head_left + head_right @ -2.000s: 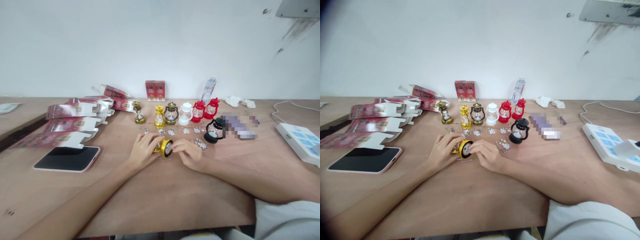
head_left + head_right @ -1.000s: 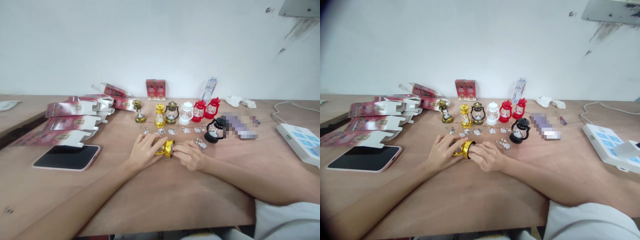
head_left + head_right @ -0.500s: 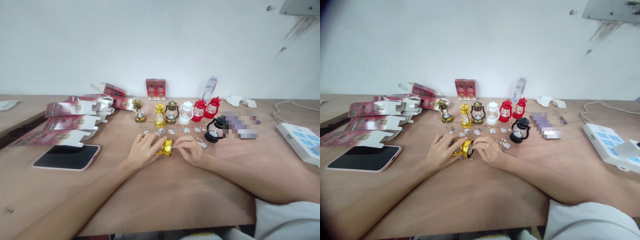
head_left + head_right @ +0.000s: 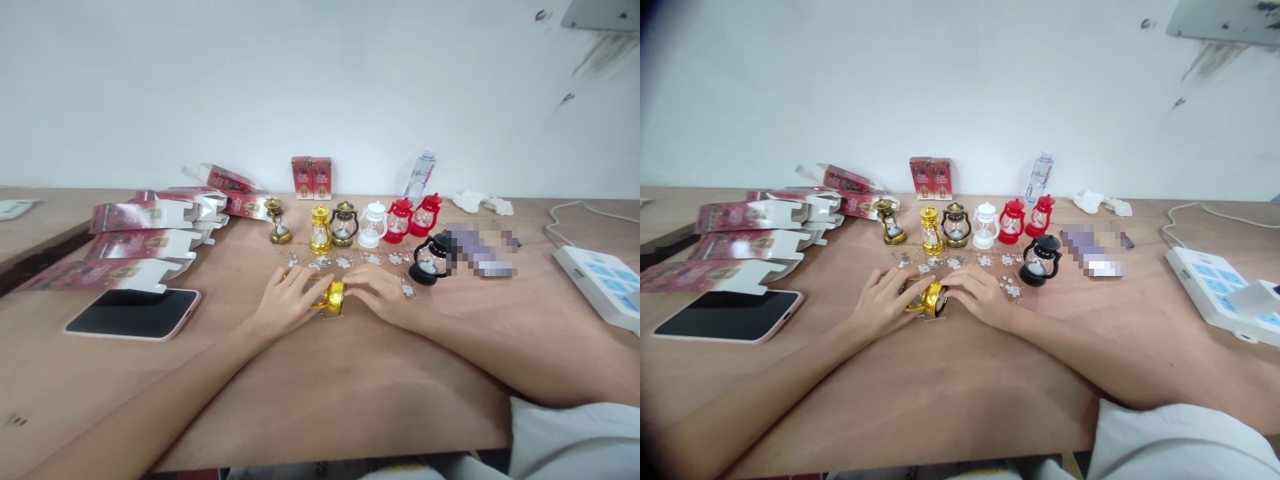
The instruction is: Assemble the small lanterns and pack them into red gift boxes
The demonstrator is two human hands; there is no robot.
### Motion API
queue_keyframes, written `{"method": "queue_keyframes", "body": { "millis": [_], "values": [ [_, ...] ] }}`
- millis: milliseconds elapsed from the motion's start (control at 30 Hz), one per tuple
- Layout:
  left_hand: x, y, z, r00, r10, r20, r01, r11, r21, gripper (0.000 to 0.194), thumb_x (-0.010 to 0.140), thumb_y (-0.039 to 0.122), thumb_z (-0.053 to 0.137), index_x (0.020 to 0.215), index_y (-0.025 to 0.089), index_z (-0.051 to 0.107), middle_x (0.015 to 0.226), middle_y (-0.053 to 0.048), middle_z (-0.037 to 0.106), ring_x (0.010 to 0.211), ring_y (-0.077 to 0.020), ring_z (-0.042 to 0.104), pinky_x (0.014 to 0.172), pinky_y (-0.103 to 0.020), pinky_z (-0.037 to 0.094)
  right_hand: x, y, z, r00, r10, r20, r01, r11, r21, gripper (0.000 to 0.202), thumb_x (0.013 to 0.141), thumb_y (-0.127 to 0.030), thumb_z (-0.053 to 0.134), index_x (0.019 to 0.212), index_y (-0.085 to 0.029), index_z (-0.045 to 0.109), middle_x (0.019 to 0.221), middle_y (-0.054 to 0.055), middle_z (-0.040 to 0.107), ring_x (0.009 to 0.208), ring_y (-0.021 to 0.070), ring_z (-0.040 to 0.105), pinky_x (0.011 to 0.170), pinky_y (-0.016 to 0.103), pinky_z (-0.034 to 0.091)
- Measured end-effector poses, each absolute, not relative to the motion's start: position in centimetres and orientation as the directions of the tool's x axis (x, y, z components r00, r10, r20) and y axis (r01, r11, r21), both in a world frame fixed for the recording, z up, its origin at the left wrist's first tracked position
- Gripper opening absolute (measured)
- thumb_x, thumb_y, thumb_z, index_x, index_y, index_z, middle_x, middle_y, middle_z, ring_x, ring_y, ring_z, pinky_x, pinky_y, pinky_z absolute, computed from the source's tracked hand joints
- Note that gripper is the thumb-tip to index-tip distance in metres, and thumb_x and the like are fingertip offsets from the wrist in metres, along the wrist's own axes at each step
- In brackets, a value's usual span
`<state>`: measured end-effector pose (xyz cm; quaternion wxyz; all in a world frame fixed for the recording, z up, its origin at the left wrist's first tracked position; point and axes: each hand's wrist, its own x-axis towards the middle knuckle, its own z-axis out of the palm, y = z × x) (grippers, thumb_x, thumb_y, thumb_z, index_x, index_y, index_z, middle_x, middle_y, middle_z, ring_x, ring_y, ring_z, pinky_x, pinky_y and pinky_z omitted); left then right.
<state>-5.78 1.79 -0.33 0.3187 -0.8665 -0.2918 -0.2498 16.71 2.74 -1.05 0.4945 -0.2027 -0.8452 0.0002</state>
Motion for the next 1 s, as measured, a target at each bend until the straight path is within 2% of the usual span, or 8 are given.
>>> {"method": "queue_keyframes", "body": {
  "millis": [333, 400, 500, 600, 733, 800, 867, 1000],
  "values": [
    [-5.6, 1.8, -0.4, 0.699, 0.308, 0.645, 0.642, -0.667, -0.378, 0.028, 0.085, 0.024, 0.055, 0.111, 0.016, 0.061, 0.096, -0.011, 0.067, 0.080, -0.0214, 0.057, 0.069, -0.033, 0.033, 16.5, 2.7, -1.2, -0.434, 0.364, 0.824, 0.334, 0.915, -0.228, 0.009, 0.091, -0.021, 0.055, 0.098, -0.019, 0.061, 0.086, 0.005, 0.069, 0.082, 0.0150, 0.065, 0.073, 0.029, 0.055],
    [-5.7, 1.9, -0.4, 0.649, 0.371, 0.664, 0.674, -0.686, -0.276, 0.029, 0.085, 0.026, 0.057, 0.112, 0.017, 0.060, 0.099, -0.010, 0.066, 0.084, -0.0209, 0.058, 0.071, -0.033, 0.034, 16.4, 2.7, -1.2, -0.388, 0.361, 0.848, 0.340, 0.911, -0.232, 0.016, 0.089, -0.027, 0.059, 0.102, -0.019, 0.057, 0.089, 0.006, 0.067, 0.086, 0.0172, 0.065, 0.075, 0.032, 0.055],
    [-5.8, 2.2, -0.3, 0.465, 0.519, 0.717, 0.752, -0.659, -0.011, 0.034, 0.081, 0.028, 0.063, 0.112, 0.018, 0.058, 0.102, -0.009, 0.064, 0.091, -0.0219, 0.058, 0.075, -0.033, 0.038, 16.4, 2.6, -1.4, -0.324, 0.352, 0.878, 0.362, 0.904, -0.229, 0.028, 0.084, -0.032, 0.065, 0.106, -0.018, 0.053, 0.095, 0.009, 0.064, 0.092, 0.0210, 0.063, 0.078, 0.038, 0.054],
    [-5.9, 2.6, -0.1, 0.177, 0.635, 0.752, 0.751, -0.581, 0.315, 0.039, 0.072, 0.038, 0.072, 0.104, 0.017, 0.062, 0.106, -0.010, 0.059, 0.099, -0.0248, 0.054, 0.081, -0.036, 0.042, 16.1, 2.2, -1.3, -0.487, 0.328, 0.810, 0.355, 0.921, -0.160, 0.014, 0.088, -0.025, 0.058, 0.100, -0.018, 0.056, 0.092, 0.008, 0.066, 0.090, 0.0199, 0.062, 0.079, 0.036, 0.052],
    [-5.7, 3.1, -0.2, -0.160, 0.797, 0.583, 0.411, -0.483, 0.773, 0.039, 0.068, 0.045, 0.073, 0.093, 0.017, 0.064, 0.098, -0.006, 0.061, 0.094, -0.0239, 0.057, 0.083, -0.035, 0.045, 15.2, 1.4, -1.2, -0.809, 0.255, 0.530, 0.278, 0.960, -0.038, 0.032, 0.092, -0.033, 0.053, 0.118, -0.015, 0.054, 0.108, 0.009, 0.068, 0.103, 0.0215, 0.058, 0.087, 0.037, 0.046],
    [-5.4, 3.3, -0.4, -0.237, 0.872, 0.428, 0.176, -0.395, 0.902, 0.041, 0.068, 0.046, 0.072, 0.095, 0.016, 0.064, 0.094, -0.005, 0.065, 0.091, -0.0232, 0.059, 0.082, -0.033, 0.046, 14.9, 1.2, -1.2, -0.866, 0.240, 0.439, 0.257, 0.966, -0.021, 0.038, 0.093, -0.037, 0.051, 0.124, -0.015, 0.052, 0.116, 0.009, 0.066, 0.110, 0.0213, 0.054, 0.092, 0.037, 0.043],
    [-5.1, 3.4, -0.6, -0.269, 0.919, 0.289, -0.022, -0.306, 0.952, 0.043, 0.067, 0.046, 0.073, 0.095, 0.016, 0.064, 0.093, -0.005, 0.067, 0.091, -0.0227, 0.061, 0.081, -0.031, 0.047, 14.8, 1.1, -1.2, -0.878, 0.235, 0.417, 0.248, 0.969, -0.024, 0.030, 0.094, -0.037, 0.050, 0.113, -0.016, 0.058, 0.112, 0.007, 0.067, 0.107, 0.0192, 0.055, 0.092, 0.034, 0.041],
    [-4.8, 3.6, -0.5, -0.253, 0.960, 0.115, -0.295, -0.190, 0.936, 0.043, 0.062, 0.038, 0.078, 0.096, 0.019, 0.061, 0.101, -0.003, 0.066, 0.091, -0.0189, 0.062, 0.077, -0.028, 0.050, 15.0, 1.0, -1.3, -0.854, 0.241, 0.461, 0.286, 0.958, 0.031, 0.030, 0.093, -0.040, 0.050, 0.079, -0.015, 0.060, 0.081, 0.005, 0.068, 0.082, 0.0174, 0.057, 0.076, 0.030, 0.042]
  ]
}}
